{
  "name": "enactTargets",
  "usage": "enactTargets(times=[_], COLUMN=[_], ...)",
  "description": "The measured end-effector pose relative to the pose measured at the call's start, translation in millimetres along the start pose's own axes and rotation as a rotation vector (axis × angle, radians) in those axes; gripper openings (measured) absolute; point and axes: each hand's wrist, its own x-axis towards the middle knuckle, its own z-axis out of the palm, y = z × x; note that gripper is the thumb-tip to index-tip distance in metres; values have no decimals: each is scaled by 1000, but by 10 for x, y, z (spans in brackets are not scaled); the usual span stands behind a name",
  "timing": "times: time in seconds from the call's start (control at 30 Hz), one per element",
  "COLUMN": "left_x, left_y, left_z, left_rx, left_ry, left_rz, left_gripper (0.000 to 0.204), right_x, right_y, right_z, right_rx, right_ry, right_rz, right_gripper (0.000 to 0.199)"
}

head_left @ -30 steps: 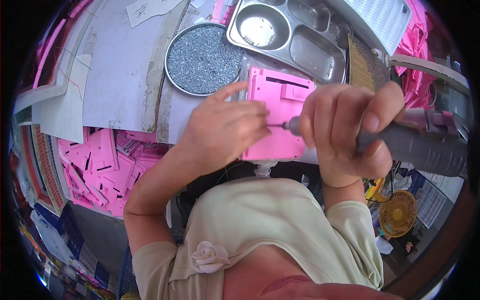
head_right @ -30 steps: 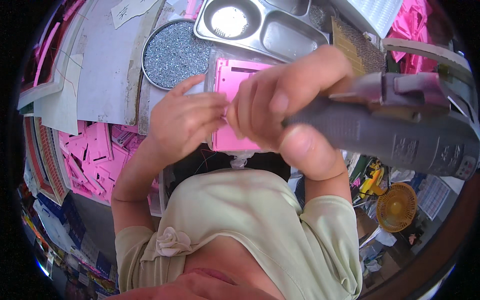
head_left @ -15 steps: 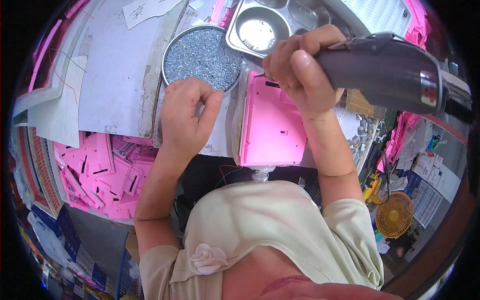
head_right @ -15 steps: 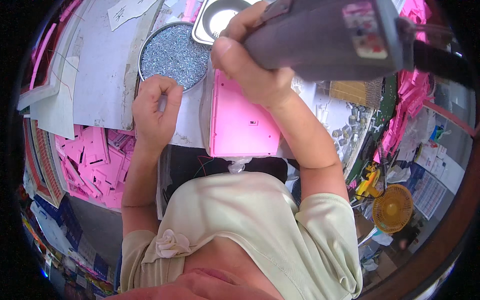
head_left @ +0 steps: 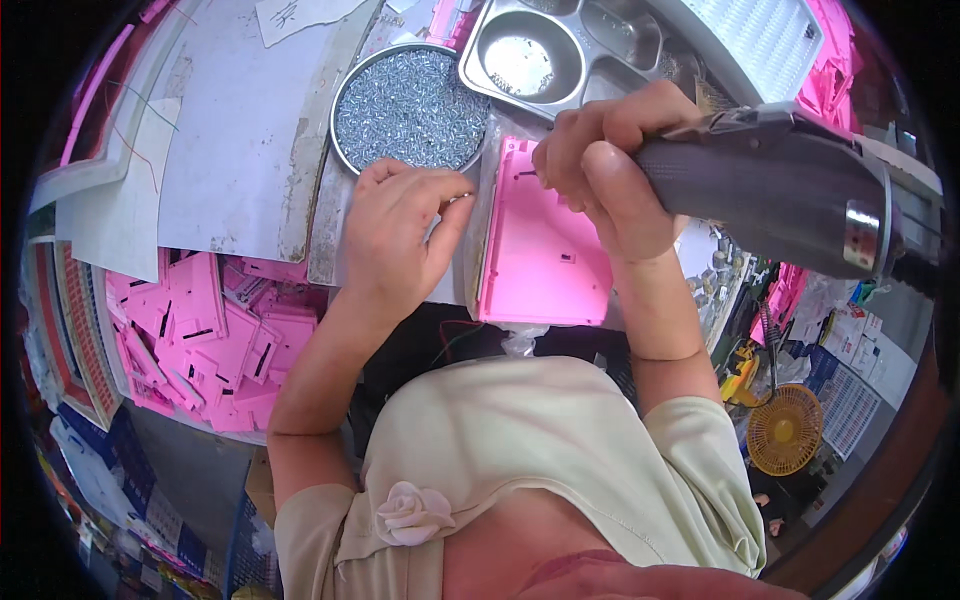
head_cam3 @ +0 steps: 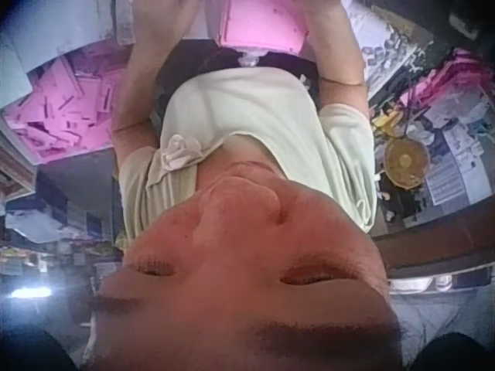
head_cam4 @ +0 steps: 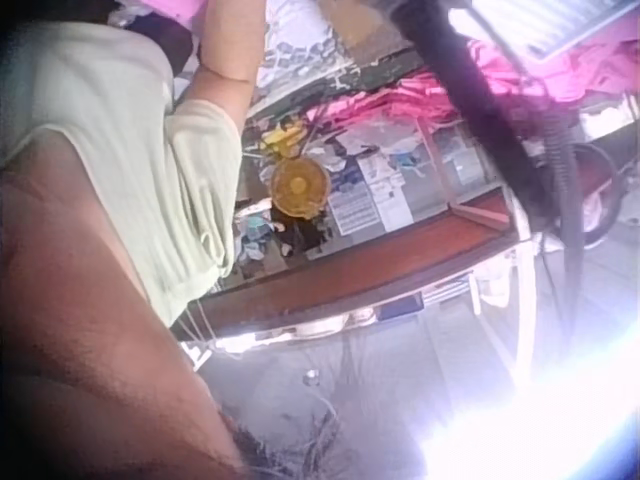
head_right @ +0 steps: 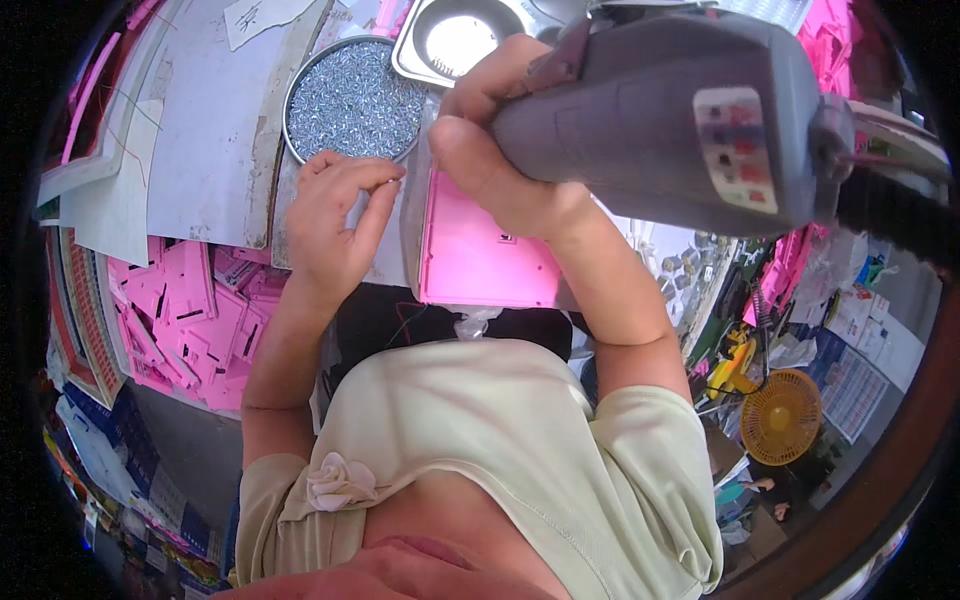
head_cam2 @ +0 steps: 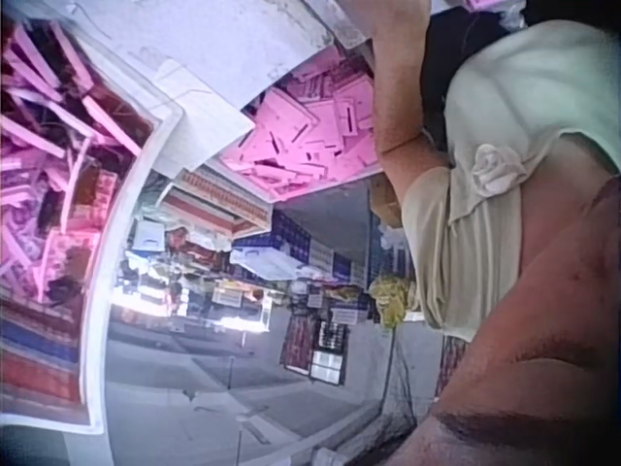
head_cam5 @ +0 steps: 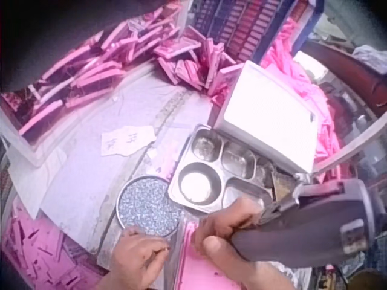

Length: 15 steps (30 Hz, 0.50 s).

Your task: Assembling a pink plastic toy by installing internal components and securing the casing with screws.

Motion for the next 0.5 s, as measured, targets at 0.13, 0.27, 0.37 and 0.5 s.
enactTargets(times=[0.13,0.27,0.37,0.5], left_x=[-22,-84,-110,-113], left_y=[20,10,-3,8], left_z=[-27,-62,-53,-40], left_rx=[-17,-32,-18,22], left_ry=[-13,-24,-29,-67], left_rz=[-3,-61,-72,-68], left_gripper=[17,16,16,16], right_x=[-60,-83,-140,-131], right_y=[14,-5,45,124], right_z=[39,103,76,64], right_rx=[-109,7,-122,-119], right_ry=[29,76,31,-14], right_rz=[-8,25,15,8], right_gripper=[25,25,25,24])
